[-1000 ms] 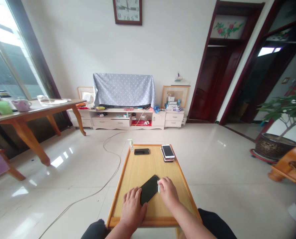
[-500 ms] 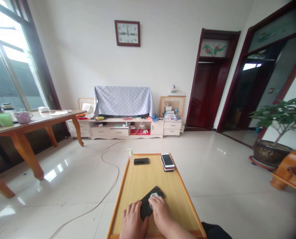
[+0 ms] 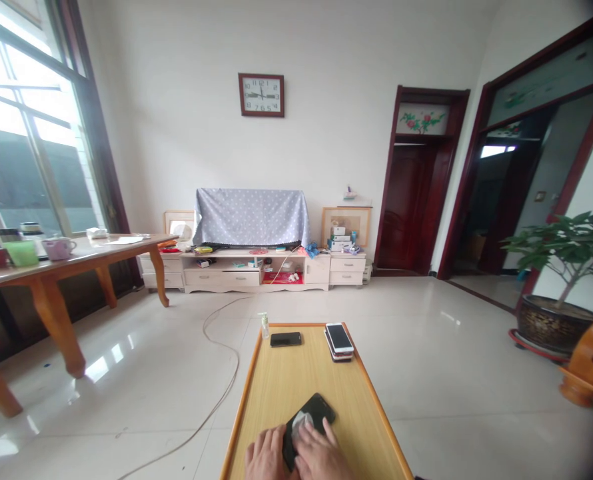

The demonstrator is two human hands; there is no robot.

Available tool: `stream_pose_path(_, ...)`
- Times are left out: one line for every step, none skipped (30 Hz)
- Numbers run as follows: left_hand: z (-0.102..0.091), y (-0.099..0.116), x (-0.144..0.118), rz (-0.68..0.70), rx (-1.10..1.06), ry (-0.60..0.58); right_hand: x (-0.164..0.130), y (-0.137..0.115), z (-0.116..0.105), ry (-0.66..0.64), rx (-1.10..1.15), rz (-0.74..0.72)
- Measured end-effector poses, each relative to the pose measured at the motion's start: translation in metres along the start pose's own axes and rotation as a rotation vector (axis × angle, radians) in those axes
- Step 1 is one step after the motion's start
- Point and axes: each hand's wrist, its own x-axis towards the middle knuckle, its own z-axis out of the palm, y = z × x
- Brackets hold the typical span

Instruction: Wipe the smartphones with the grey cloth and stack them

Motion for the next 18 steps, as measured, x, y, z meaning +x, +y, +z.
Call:
stream_pose_path(-0.002,0.001,0.0,-0.006,-0.001,-0.013,-0.002,0.001,0.002,-0.045,0.003,-0.026)
stream_pose_path(-0.004,0.001,0.0,-0.009,-0.003,-0.024,-0.004,0.003,0.001,-0.072,0.004,-0.025)
stream_pose_path(-0.005,0.001,0.0,-0.011,-0.005,-0.033,-0.006,0.007,-0.003,-0.081,0.003,-0.005)
stream_pose_path(-0.005,0.001,0.0,-0.013,-0.006,-0.035,-0.007,0.011,-0.01,-0.073,0.0,0.026)
stream_pose_path(-0.005,0.001,0.0,-0.014,-0.004,-0.036,-0.007,0.015,-0.018,-0.057,-0.005,0.065)
stream_pose_path(-0.004,0.001,0.0,-0.015,-0.001,-0.036,-0.007,0.018,-0.025,-0.036,-0.012,0.109)
stream_pose_path(-0.004,0.001,0.0,-0.014,0.001,-0.035,-0.007,0.02,-0.03,-0.019,-0.017,0.151)
stream_pose_path(-0.003,0.001,0.0,-0.013,0.002,-0.035,-0.006,0.019,-0.033,-0.01,-0.019,0.182)
stream_pose_path(-0.003,0.0,0.0,-0.011,0.0,-0.036,-0.005,0.017,-0.032,-0.01,-0.014,0.195)
stream_pose_path(-0.003,0.0,0.0,-0.008,-0.003,-0.037,-0.005,0.012,-0.028,-0.021,-0.002,0.186)
stream_pose_path(-0.002,-0.001,0.0,-0.006,-0.006,-0.036,-0.004,0.006,-0.022,-0.046,0.017,0.149)
stream_pose_path(-0.001,-0.001,0.0,-0.004,-0.006,-0.033,-0.003,0.0,-0.014,-0.078,0.04,0.095)
stream_pose_path(-0.001,-0.002,0.0,-0.003,-0.004,-0.031,-0.003,-0.005,-0.008,-0.111,0.063,0.038)
stream_pose_path(0.001,-0.003,0.0,-0.001,-0.001,-0.028,-0.003,-0.009,-0.003,-0.135,0.079,-0.007)
stream_pose_path(0.002,-0.004,0.0,0.001,0.0,-0.021,-0.003,-0.01,-0.002,-0.143,0.087,-0.03)
stream_pose_path(0.003,-0.004,0.0,0.004,-0.002,-0.012,-0.003,-0.009,-0.004,-0.139,0.086,-0.03)
stream_pose_path(0.004,-0.004,0.0,0.005,-0.008,-0.002,-0.003,-0.006,-0.009,-0.118,0.074,-0.001)
stream_pose_path(0.004,-0.004,-0.001,0.007,-0.015,0.011,-0.003,-0.001,-0.016,-0.086,0.053,0.051)
